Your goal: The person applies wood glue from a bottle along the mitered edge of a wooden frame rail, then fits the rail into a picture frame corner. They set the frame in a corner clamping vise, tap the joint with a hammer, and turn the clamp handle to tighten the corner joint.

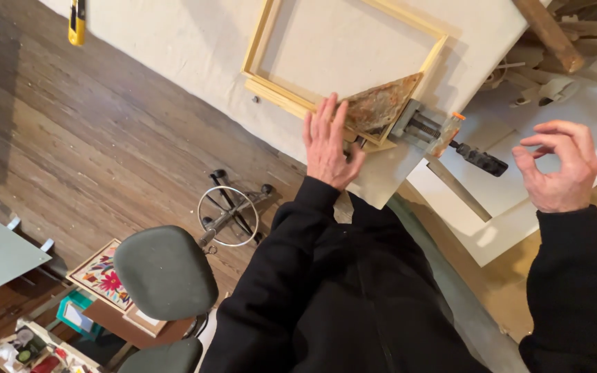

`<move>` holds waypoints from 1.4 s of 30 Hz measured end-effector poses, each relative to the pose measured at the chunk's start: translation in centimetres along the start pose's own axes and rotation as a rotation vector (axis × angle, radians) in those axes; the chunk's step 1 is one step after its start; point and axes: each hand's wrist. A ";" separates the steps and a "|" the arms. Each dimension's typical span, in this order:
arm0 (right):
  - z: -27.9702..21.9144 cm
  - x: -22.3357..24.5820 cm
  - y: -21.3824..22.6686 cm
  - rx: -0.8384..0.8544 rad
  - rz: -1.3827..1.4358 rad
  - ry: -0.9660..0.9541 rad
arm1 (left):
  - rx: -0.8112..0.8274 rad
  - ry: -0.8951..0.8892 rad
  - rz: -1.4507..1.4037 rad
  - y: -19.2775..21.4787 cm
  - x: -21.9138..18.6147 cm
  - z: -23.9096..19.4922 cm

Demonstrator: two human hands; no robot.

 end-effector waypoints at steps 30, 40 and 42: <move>17.5 1.8 -12.8 0.200 0.167 -0.350 | -0.080 0.230 -0.136 8.5 18.8 10.3; 16.2 7.9 -12.6 0.073 0.388 -0.468 | 0.323 0.377 -0.913 8.5 28.1 12.2; 15.4 11.5 -10.9 -0.009 0.406 -0.459 | 0.414 0.379 -1.059 10.9 27.0 13.9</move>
Point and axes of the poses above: each hand's wrist, its own z-axis towards the middle knuckle, its own y-axis out of the back of the hand, x = y × z, and after that the axes turned 6 degrees about -z, right-handed
